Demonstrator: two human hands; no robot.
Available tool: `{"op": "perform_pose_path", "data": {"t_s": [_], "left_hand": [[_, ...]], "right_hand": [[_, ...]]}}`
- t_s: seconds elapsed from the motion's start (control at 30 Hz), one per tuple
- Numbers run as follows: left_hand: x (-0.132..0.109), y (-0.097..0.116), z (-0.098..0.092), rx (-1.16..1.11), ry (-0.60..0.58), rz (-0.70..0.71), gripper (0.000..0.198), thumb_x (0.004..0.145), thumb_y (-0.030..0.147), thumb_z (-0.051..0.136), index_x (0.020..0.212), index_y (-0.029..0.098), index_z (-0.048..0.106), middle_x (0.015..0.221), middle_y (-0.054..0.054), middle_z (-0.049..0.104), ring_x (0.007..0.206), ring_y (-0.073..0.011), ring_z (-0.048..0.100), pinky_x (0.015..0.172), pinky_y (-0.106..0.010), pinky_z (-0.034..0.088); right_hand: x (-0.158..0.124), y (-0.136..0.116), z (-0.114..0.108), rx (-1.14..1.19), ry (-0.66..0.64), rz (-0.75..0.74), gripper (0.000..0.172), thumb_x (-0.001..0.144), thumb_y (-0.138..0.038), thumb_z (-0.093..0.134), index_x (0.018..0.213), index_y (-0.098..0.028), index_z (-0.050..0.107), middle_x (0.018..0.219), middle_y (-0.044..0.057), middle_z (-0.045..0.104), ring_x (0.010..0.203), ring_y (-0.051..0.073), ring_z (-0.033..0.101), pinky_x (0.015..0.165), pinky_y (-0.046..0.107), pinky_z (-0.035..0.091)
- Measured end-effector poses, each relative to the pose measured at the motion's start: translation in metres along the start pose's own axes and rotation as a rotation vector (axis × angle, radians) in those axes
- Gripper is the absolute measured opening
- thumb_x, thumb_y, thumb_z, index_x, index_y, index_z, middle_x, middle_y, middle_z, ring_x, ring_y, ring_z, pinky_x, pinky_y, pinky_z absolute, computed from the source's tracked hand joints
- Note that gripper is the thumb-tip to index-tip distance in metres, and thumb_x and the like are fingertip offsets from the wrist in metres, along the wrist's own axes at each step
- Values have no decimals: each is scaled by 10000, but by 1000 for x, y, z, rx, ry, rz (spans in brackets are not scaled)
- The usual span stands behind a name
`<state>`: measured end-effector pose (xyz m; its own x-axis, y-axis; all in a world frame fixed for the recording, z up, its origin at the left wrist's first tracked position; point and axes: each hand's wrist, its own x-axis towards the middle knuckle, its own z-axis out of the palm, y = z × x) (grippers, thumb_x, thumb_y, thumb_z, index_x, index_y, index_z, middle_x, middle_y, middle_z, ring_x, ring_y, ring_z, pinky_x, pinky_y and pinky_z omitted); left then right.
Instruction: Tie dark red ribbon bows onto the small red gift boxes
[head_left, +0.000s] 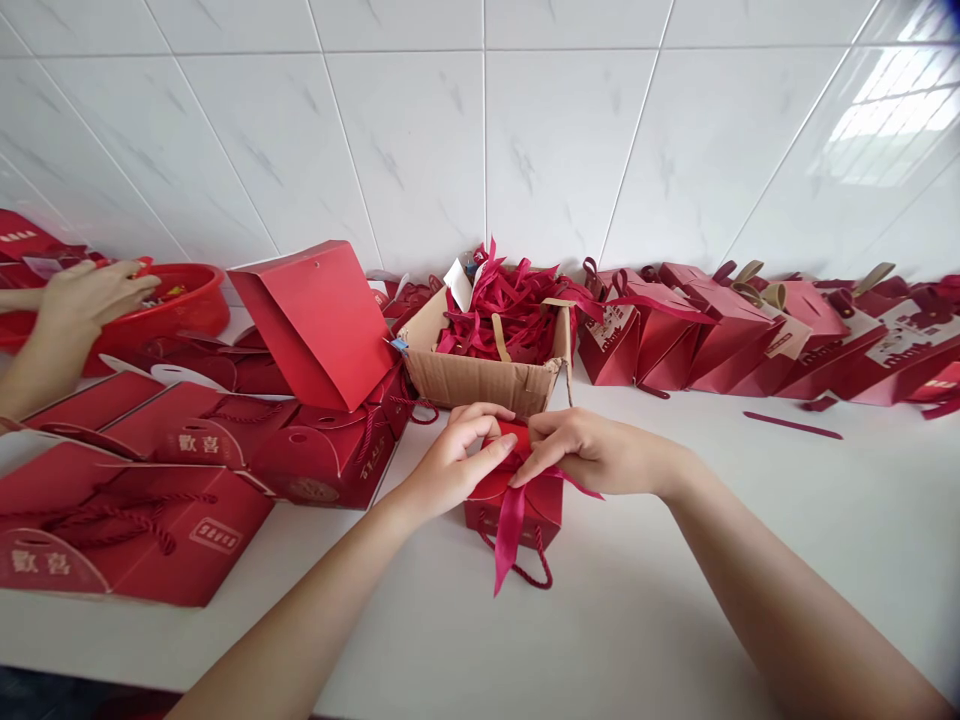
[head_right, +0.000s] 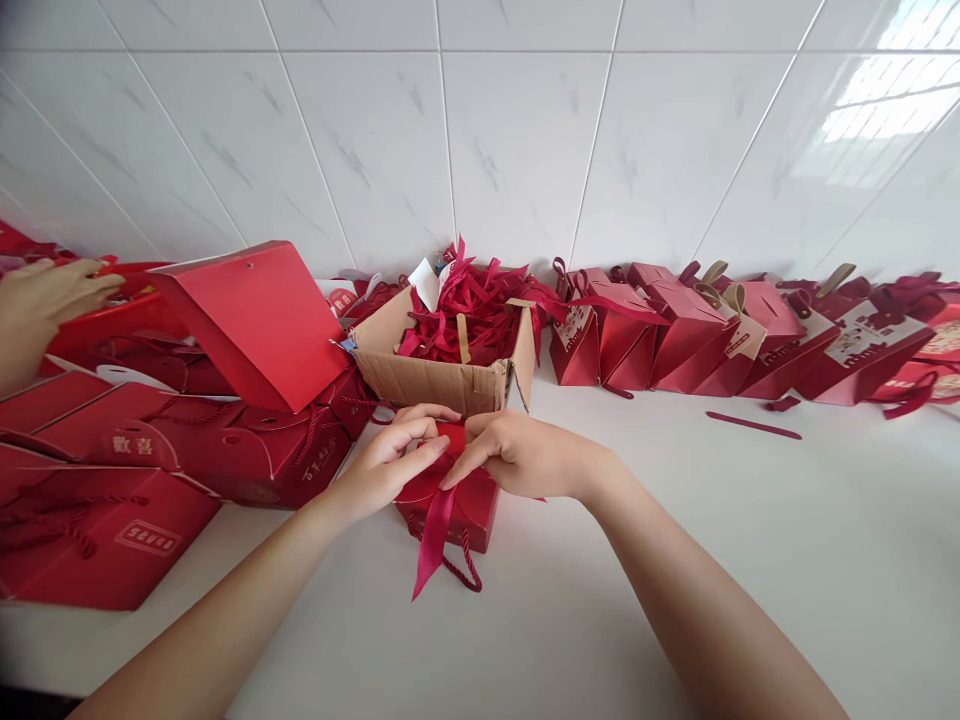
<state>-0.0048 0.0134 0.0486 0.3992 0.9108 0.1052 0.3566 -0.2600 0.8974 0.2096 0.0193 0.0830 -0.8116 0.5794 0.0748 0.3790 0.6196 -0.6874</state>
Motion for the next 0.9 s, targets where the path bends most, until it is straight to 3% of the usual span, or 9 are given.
{"op": "perform_pose_path", "data": {"t_s": [0.2, 0.43, 0.67, 0.9], "left_hand": [[-2, 5, 2, 47, 61, 45, 337, 833, 369, 572, 605, 185, 405, 1208, -61, 573, 1222, -250, 462, 1061, -432, 325], [-2, 4, 0, 150, 99, 74, 342, 837, 363, 570, 592, 188, 409, 1176, -31, 617, 1183, -238, 456, 1030, -417, 346], [2, -2, -3, 225, 162, 85, 356, 831, 374, 587, 579, 190, 416, 1124, -25, 652, 1125, -236, 468, 1004, -415, 353], [-1, 6, -2, 131, 169, 136, 420, 782, 279, 620, 546, 196, 283, 1051, -50, 680, 1103, -230, 520, 968, -396, 390]], "right_hand": [[0, 0, 1, -6, -14, -14, 591, 793, 77, 382, 1080, -306, 729, 921, 28, 601, 797, 110, 564, 726, 248, 455], [-1, -5, -1, 27, -84, -61, 652, 742, 121, 343, 1077, -282, 730, 1035, 25, 641, 910, 112, 578, 810, 236, 449], [-1, -5, -2, -36, -104, -44, 657, 717, 123, 354, 1075, -276, 734, 894, 22, 627, 742, 99, 525, 681, 218, 419], [-4, -1, -3, 1, -14, -65, 493, 828, 27, 404, 1049, -254, 744, 998, 48, 655, 815, 115, 586, 719, 237, 460]]}}
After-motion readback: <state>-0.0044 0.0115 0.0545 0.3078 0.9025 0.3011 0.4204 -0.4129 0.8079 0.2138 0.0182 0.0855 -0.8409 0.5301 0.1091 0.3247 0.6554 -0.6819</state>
